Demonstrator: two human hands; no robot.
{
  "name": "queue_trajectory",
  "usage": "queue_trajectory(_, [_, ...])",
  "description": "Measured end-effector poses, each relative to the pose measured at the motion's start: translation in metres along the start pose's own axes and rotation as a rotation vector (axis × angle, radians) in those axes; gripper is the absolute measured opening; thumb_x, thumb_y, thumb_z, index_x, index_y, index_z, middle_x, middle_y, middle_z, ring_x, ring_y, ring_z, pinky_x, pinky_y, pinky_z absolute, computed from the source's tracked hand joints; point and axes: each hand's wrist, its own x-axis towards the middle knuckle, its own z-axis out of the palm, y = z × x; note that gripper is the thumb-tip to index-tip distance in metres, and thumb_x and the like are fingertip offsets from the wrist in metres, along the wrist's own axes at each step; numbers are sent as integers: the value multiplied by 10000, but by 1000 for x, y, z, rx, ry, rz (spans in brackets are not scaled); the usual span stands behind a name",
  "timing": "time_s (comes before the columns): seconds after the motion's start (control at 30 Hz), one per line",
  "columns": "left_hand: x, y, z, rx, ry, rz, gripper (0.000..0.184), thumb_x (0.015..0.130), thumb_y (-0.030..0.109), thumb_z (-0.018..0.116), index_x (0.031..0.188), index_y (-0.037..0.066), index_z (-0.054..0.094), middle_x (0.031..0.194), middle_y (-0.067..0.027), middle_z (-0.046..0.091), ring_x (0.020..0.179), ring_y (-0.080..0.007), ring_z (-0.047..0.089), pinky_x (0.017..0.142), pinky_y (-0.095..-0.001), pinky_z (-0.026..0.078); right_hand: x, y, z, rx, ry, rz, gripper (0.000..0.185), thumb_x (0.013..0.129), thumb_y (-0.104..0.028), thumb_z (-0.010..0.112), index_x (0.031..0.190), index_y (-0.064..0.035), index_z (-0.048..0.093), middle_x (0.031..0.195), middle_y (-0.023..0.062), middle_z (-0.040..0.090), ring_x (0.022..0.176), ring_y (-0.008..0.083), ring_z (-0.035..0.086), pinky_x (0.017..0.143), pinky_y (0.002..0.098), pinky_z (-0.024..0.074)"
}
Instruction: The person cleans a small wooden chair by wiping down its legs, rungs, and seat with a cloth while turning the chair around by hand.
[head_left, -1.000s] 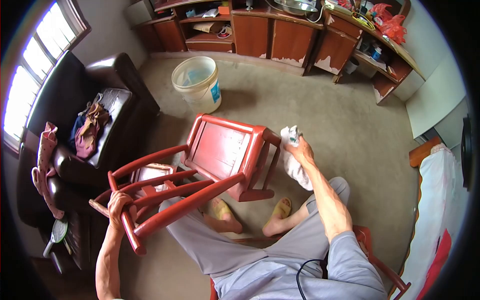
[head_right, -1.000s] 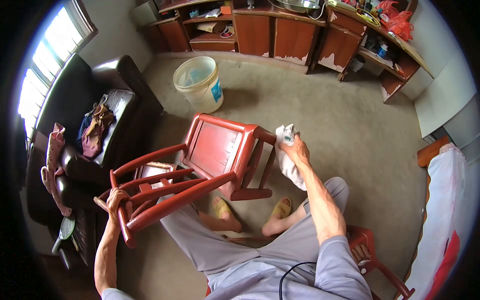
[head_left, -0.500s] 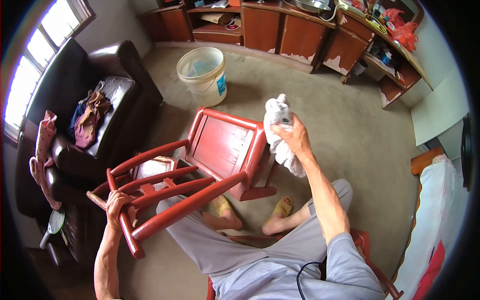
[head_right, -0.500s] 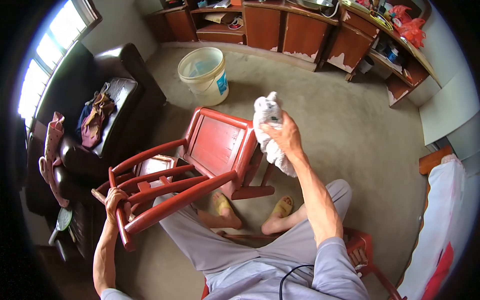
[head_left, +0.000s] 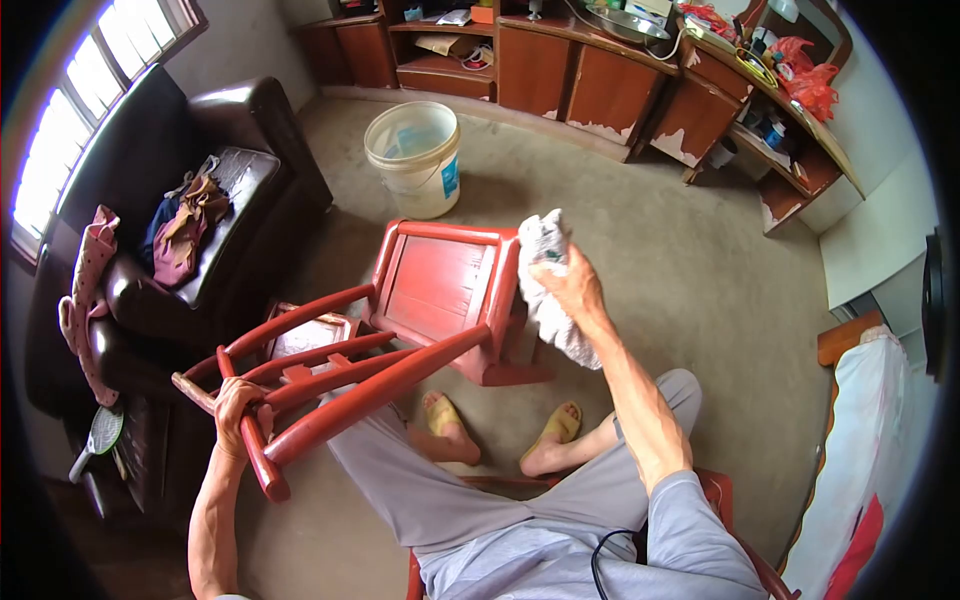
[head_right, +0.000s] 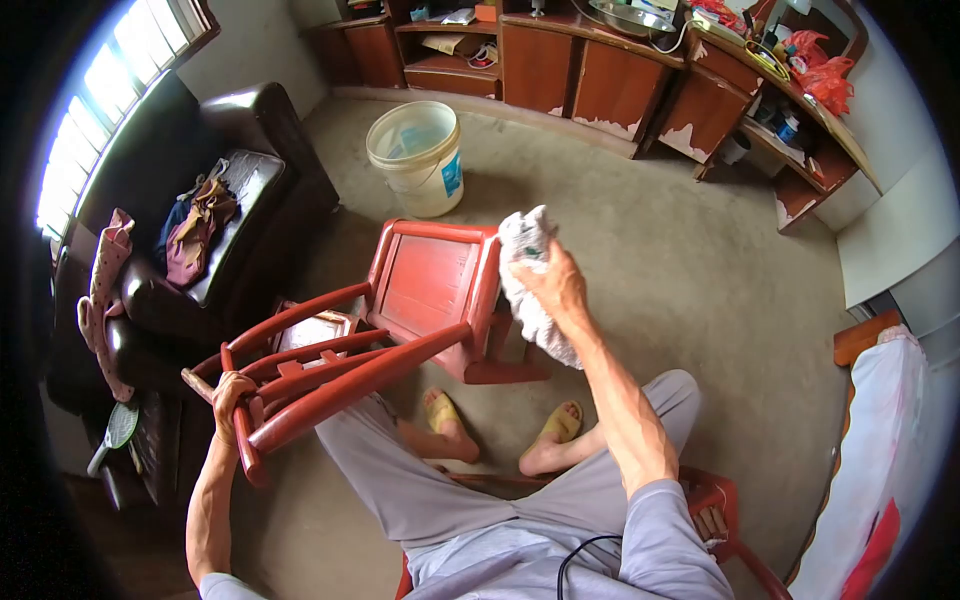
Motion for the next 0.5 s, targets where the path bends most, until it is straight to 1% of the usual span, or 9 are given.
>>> queue_trajectory(0.07, [-3, -4, 4, 2, 31, -34, 171, 844, 162, 691, 843, 46, 566, 737, -109, 613, 651, -292, 608, 664, -390, 495, -22, -27, 4, -120, -54, -78, 716, 764, -453, 839, 1313, -56, 604, 1185, 246, 685, 1092, 392, 677, 944, 464, 542])
queue_trajectory(0.1, [-3, -5, 4, -1, 31, -32, 171, 844, 162, 691, 843, 46, 566, 737, -109, 613, 651, -292, 608, 664, -390, 495, -34, -30, 8, -217, -66, -132, 723, 767, -456, 840, 1322, -63, 595, 1178, 246, 677, 1081, 396, 675, 934, 469, 547])
queue_trajectory(0.13, [-3, -6, 4, 6, 31, -51, 157, 834, 147, 687, 844, 46, 567, 731, -104, 604, 645, -286, 602, 658, -388, 489, -46, -25, 12, -258, -147, -166, 737, 780, -459, 836, 1355, -82, 572, 1165, 236, 658, 1060, 404, 671, 914, 477, 554])
queue_trajectory(0.17, [-3, -7, 5, 12, 31, -71, 144, 825, 132, 682, 845, 47, 569, 725, -100, 595, 639, -280, 595, 651, -386, 483, -62, -38, 10, -259, -238, -94, 756, 762, -444, 854, 1358, -70, 575, 1202, 210, 657, 1108, 396, 656, 968, 469, 528])
queue_trajectory(0.23, [-2, -12, 9, -8, 57, -80, 140, 815, 125, 687, 836, 47, 573, 708, -91, 577, 624, -265, 580, 625, -375, 472, -94, -45, 13, -226, -311, -42, 743, 762, -435, 857, 1355, -86, 575, 1157, 195, 648, 1078, 392, 659, 954, 468, 530])
queue_trajectory(0.3, [-1, -14, 12, -7, 91, -66, 151, 814, 133, 706, 828, 47, 582, 695, -84, 569, 608, -254, 569, 599, -365, 467, -118, -31, 22, -189, -249, -101, 726, 771, -427, 850, 1355, -96, 572, 1147, 219, 635, 1027, 414, 676, 897, 491, 553])
queue_trajectory(0.33, [0, -16, 12, -7, 102, -49, 154, 790, 101, 727, 826, 44, 588, 689, -76, 573, 589, -252, 564, 587, -359, 468, -122, -26, 24, -174, -249, -50, 716, 772, -423, 851, 1344, -93, 575, 1144, 213, 637, 1039, 406, 668, 901, 484, 549])
queue_trajectory(0.4, [1, -15, 13, -40, 91, -44, 150, 773, 72, 728, 828, 44, 591, 691, -73, 579, 584, -252, 567, 589, -360, 470, -114, -14, 26, -193, -216, -64, 715, 771, -425, 851, 1343, -96, 576, 1146, 211, 638, 1052, 405, 661, 908, 479, 546])
queue_trajectory(0.5, [14, -2, 11, -67, 57, -15, 191, 721, 20, 749, 836, 42, 598, 696, -74, 591, 583, -262, 581, 595, -370, 481, -82, -23, 21, -182, -174, -43, 737, 767, -457, 849, 1348, -96, 575, 1164, 209, 645, 1092, 401, 648, 927, 471, 540])
